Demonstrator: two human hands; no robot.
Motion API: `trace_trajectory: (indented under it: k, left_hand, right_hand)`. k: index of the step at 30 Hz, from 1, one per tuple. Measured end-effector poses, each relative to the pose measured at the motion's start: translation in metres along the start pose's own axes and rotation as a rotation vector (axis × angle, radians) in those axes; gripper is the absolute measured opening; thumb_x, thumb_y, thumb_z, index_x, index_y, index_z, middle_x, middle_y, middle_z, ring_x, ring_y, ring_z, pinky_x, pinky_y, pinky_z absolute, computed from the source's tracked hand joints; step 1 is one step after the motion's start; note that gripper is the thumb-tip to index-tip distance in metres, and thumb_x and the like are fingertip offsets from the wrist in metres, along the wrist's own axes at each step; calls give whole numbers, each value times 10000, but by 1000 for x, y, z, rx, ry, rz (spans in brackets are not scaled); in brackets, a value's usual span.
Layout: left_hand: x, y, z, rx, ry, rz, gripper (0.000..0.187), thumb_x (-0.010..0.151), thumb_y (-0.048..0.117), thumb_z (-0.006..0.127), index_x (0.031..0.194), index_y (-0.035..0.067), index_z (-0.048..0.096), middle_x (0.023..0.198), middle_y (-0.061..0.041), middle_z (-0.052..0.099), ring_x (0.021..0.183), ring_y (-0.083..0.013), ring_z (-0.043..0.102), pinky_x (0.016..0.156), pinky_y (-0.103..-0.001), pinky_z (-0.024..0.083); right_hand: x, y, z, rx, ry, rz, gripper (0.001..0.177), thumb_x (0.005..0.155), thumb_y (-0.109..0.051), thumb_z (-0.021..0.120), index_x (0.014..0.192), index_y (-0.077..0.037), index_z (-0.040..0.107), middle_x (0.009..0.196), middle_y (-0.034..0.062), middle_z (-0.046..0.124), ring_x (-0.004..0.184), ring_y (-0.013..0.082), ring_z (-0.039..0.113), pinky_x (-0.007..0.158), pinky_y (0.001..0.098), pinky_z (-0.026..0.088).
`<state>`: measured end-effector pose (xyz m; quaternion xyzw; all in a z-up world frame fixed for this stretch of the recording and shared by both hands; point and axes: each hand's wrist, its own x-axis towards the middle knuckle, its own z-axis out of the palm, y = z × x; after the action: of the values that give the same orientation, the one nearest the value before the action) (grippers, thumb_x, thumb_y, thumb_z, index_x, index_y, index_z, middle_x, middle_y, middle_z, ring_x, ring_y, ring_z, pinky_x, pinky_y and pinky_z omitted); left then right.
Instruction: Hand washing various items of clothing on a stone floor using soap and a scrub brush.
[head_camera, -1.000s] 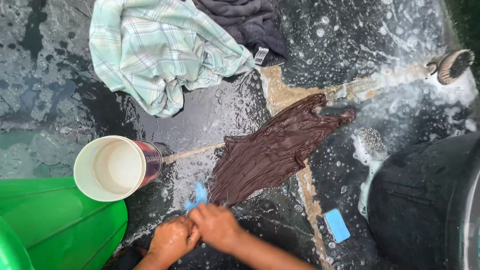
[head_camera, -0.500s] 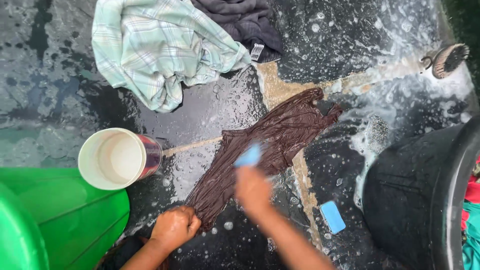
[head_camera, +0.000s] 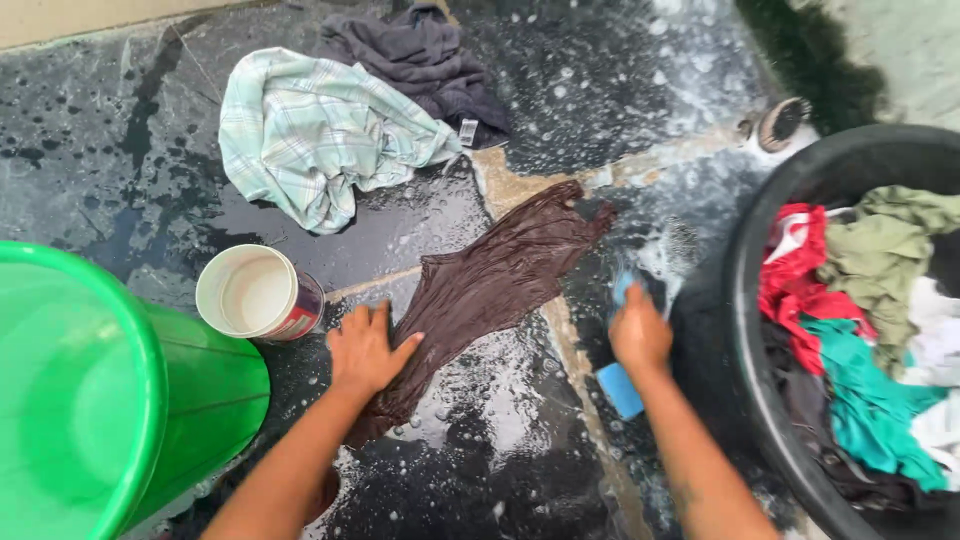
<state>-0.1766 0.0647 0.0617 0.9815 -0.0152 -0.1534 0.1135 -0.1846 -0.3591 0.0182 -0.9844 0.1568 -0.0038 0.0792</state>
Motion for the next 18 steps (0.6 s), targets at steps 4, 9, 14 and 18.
trace_trajectory:
  k: [4, 9, 14, 18]
  left_hand:
    - [-23, 80, 59, -27, 2, -30, 1054, 747, 755, 675, 1444, 3, 429, 1394, -191, 468, 1281, -362, 428, 1023, -542, 370]
    - [-90, 103, 209, 64, 174, 464, 150, 843, 110, 624, 966, 45, 681, 1062, -143, 668, 965, -308, 690, 782, -409, 582]
    - [-142, 118, 112, -145, -56, 326, 205, 831, 205, 656, 917, 24, 696, 1058, -193, 681, 963, -390, 693, 830, -485, 566]
    - [-151, 135, -3, -427, 186, 416, 310, 808, 254, 660, 989, 11, 724, 1032, -218, 694, 1017, -420, 659, 907, -508, 519]
  right_hand:
    - [-96, 61, -5, -66, -165, 123, 345, 959, -235, 529, 1279, -108, 516, 1122, 203, 696, 940, 440, 709, 800, 578, 560]
    - [-142, 91, -36, -296, -514, 120, 567, 929, -289, 614, 1446, -137, 437, 1297, 177, 639, 1131, 373, 679, 932, 500, 567]
    - [-145, 35, -73, -115, -459, -112, 890, 754, -391, 850, 1485, -192, 382, 1543, 153, 396, 1422, 345, 395, 1120, 485, 411]
    - [-160, -54, -121, 226, -465, -330, 1501, 474, -451, 1021, 1614, -216, 73, 1690, 156, 64, 1572, 336, -16, 1218, 614, 118]
